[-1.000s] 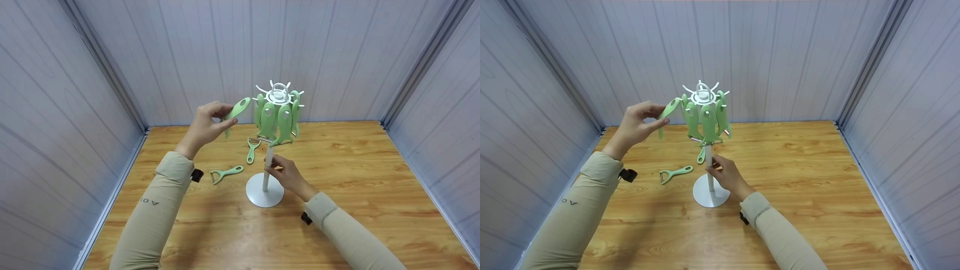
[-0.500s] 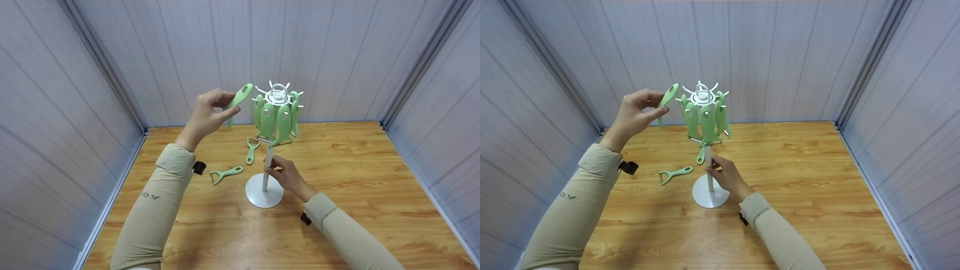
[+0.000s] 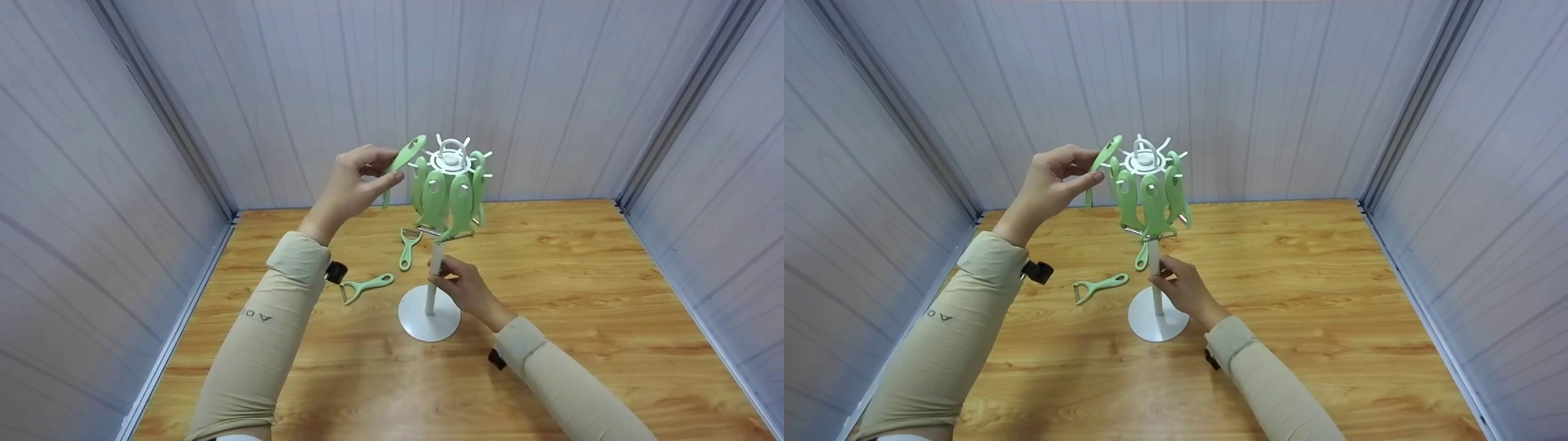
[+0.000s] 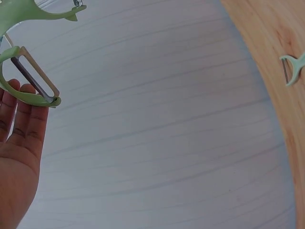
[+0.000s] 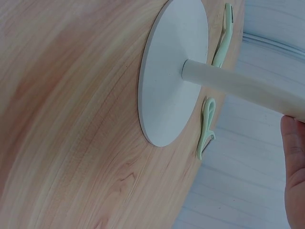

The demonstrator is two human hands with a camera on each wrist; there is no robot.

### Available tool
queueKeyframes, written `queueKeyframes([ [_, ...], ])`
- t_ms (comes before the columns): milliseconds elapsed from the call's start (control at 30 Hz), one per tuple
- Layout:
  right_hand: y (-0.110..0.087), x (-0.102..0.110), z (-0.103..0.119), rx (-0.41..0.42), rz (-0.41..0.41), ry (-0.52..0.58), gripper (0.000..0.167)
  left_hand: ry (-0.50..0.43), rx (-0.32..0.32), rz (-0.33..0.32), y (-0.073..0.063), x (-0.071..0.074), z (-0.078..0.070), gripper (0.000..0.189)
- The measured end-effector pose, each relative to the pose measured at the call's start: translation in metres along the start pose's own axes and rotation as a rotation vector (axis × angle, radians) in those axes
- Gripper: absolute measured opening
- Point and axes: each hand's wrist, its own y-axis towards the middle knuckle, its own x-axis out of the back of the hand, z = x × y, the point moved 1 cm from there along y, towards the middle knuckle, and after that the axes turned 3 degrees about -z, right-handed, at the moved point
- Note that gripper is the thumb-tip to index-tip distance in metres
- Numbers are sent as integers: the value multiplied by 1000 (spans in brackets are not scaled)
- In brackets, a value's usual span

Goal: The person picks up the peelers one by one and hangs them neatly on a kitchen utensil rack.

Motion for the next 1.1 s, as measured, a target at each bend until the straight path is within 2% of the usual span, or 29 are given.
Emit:
queueKeyframes([
  [233, 0, 1, -1, 12, -3, 13, 24, -23, 6, 27, -2, -6, 2, 29],
  [500, 1, 3, 1, 45, -12, -3, 23, -62, -67, 16, -8, -13, 3, 28],
  [667, 2, 2, -1, 59, -20, -9, 22, -85, -120, -21, -15, -19, 4, 29],
  [1100, 2, 1, 0, 60, -29, -3, 21, -73, -183, -113, -36, -40, 1, 26],
])
